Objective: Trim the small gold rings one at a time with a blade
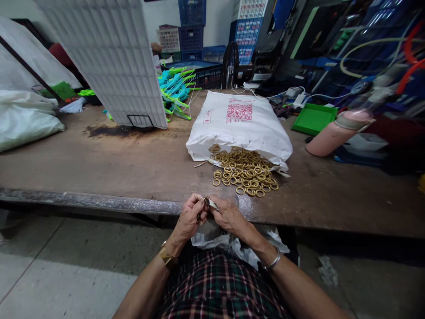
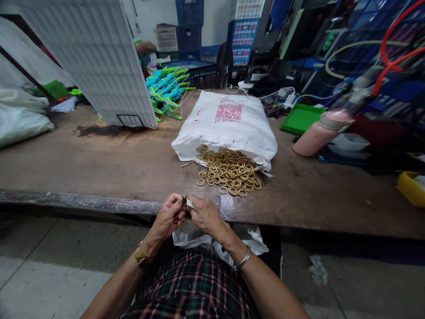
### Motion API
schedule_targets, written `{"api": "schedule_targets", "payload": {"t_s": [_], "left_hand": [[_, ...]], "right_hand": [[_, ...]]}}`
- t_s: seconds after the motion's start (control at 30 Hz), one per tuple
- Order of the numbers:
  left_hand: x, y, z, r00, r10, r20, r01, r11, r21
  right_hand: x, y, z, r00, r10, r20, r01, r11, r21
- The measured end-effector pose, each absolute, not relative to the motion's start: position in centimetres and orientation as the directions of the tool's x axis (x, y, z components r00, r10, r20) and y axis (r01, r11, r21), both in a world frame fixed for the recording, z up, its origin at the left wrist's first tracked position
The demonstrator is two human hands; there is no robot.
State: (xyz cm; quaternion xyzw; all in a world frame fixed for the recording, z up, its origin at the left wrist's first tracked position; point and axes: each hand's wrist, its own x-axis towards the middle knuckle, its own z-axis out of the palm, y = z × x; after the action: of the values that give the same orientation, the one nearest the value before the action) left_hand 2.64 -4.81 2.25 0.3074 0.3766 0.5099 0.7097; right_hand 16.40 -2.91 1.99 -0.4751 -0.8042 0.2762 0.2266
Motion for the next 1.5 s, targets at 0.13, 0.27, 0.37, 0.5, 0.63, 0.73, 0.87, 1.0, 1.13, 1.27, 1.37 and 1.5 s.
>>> {"api": "schedule_targets", "payload": {"t_s": [0.13, 0.27, 0.37, 0.5, 0.63, 0.73, 0.87, 1.0, 1.13, 1.27, 1.37, 1.5], "left_hand": [[2.6, -4.8, 1.9, 0.189, 0.959, -0.209, -0.471, 0.275, 0.838], [2.5, -4.8, 1.5, 0.189, 0.962, -0.195, -0.447, 0.261, 0.856], [2.5, -4.8, 1.3, 0.185, 0.966, -0.18, -0.44, 0.246, 0.864], [2.5, -4.7, 1.1, 0.178, 0.969, -0.173, -0.427, 0.235, 0.874], [2.3, -4.6, 0.8, 0.184, 0.968, -0.168, -0.397, 0.23, 0.888], [2.1, -4.7, 0.6, 0.178, 0.971, -0.157, -0.377, 0.215, 0.901], [2.0, -4.8, 0.4, 0.19, 0.973, -0.13, -0.367, 0.193, 0.91], [2.0, -5.0, 0.6, 0.213, 0.959, -0.186, -0.421, 0.261, 0.868], [1.9, -5.5, 1.5, 0.211, 0.95, -0.232, -0.468, 0.307, 0.829], [1.6, -6.0, 2.4, 0.262, 0.945, -0.198, -0.507, 0.309, 0.805], [1.3, -5.9, 2.5, 0.262, 0.934, -0.241, -0.569, 0.351, 0.744], [1.2, -5.4, 1.9, 0.223, 0.933, -0.282, -0.601, 0.36, 0.714]], "right_hand": [[16.3, -2.9, 1.9, -0.472, 0.877, 0.096, 0.671, 0.427, -0.607], [16.4, -2.9, 1.9, -0.49, 0.869, 0.076, 0.677, 0.434, -0.594], [16.3, -3.0, 2.2, -0.476, 0.877, 0.062, 0.696, 0.419, -0.583], [16.1, -3.1, 2.2, -0.446, 0.893, 0.057, 0.733, 0.401, -0.549], [16.0, -3.1, 1.8, -0.441, 0.897, 0.046, 0.758, 0.399, -0.517], [16.0, -3.1, 1.7, -0.446, 0.895, 0.03, 0.769, 0.4, -0.498], [16.1, -3.0, 1.9, -0.496, 0.868, -0.029, 0.765, 0.421, -0.487], [15.7, -3.0, 2.2, -0.468, 0.88, -0.076, 0.819, 0.4, -0.411], [15.2, -2.3, 1.9, -0.395, 0.914, -0.087, 0.879, 0.349, -0.326], [15.8, -0.4, 1.1, -0.254, 0.966, -0.042, 0.939, 0.235, -0.252], [16.3, 1.1, 0.7, -0.128, 0.992, 0.007, 0.968, 0.126, -0.219], [16.2, 2.4, 0.7, -0.055, 0.998, 0.011, 0.979, 0.056, -0.195]]}}
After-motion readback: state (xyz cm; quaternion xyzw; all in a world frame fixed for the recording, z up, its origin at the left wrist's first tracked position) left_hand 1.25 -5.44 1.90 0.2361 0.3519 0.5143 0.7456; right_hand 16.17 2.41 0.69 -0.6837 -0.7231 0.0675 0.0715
